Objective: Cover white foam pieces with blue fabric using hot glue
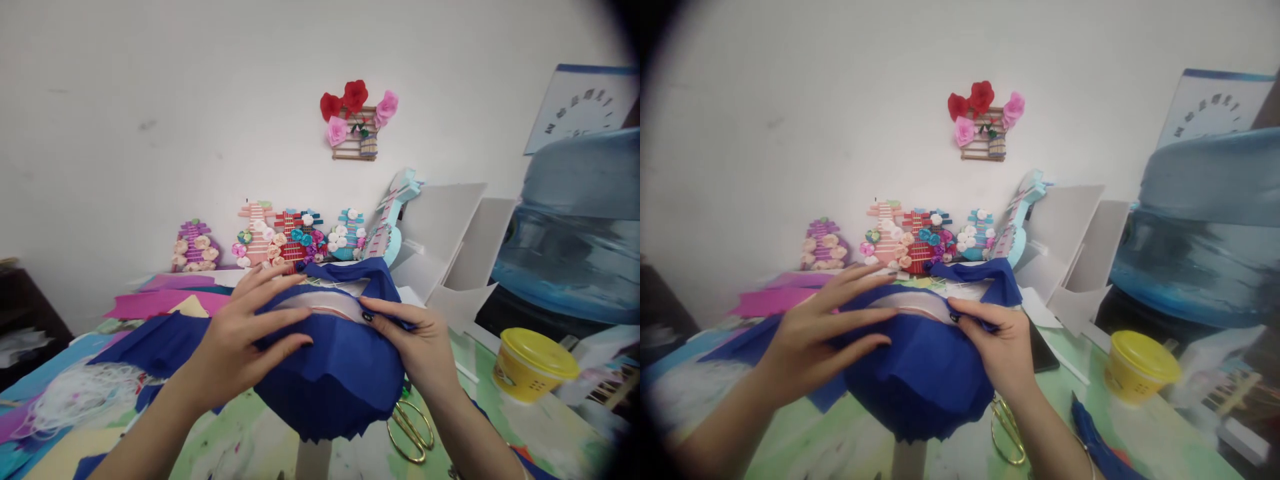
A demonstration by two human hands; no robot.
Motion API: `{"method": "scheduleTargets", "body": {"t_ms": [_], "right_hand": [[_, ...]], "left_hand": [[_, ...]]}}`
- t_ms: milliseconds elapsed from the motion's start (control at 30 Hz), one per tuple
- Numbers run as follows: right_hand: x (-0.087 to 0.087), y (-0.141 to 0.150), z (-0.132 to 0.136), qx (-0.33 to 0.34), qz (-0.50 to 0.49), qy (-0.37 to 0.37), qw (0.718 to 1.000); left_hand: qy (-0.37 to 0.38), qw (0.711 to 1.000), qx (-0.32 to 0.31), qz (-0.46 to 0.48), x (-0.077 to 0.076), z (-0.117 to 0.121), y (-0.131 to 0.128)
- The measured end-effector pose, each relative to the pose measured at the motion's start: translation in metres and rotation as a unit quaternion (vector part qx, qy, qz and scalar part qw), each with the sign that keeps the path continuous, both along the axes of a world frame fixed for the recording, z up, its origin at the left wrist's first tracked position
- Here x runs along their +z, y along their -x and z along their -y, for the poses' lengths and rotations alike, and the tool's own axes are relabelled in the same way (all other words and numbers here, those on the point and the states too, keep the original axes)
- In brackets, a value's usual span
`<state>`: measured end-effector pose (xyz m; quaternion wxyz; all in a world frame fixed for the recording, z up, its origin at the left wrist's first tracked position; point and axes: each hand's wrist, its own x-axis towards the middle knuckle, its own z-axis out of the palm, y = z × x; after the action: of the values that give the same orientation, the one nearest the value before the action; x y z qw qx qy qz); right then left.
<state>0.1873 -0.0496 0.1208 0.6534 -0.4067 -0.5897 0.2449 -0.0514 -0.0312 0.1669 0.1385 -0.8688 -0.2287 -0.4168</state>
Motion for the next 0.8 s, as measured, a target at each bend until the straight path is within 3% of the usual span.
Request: {"method": "scheduleTargets", "body": {"t_ms": [67,167,267,333,500,567,667,800], "right_hand": [[0.000,0.003,0.004,-0.011,0.006,-0.033,0.999],[0.002,0.006,0.010,-0.017,0.024,-0.065,0.997],[0.004,0.007,0.015,-0.032,0.041,-0.057,0.997],[0.005,0.008,0.018,-0.047,0.041,-0.039,0.997],[0.003,0.013,0.021,-0.073,-0.026,0.011,0.997],[-0.001,0.016,0.023,-0.084,-0.076,0.018,0.993],[-0.014,0.022,0.033,-0.074,-0.167,0.047,0.982],[-0.051,0.035,0.066,-0.029,-0.224,0.132,0.965]], "left_hand": [[0.032,0.989,0.038,0.138,0.001,-0.002,0.001],[0.174,0.933,0.071,0.307,0.002,-0.010,0.006],[0.397,0.851,0.014,0.342,-0.004,-0.017,0.014],[0.499,0.797,-0.016,0.340,-0.012,-0.019,0.018],[0.605,0.706,-0.086,0.359,-0.032,-0.013,0.022],[0.623,0.690,-0.095,0.356,-0.032,-0.009,0.021],[0.632,0.700,-0.085,0.321,-0.026,-0.011,0.022],[0.681,0.702,-0.122,0.167,-0.031,-0.042,0.022]]}}
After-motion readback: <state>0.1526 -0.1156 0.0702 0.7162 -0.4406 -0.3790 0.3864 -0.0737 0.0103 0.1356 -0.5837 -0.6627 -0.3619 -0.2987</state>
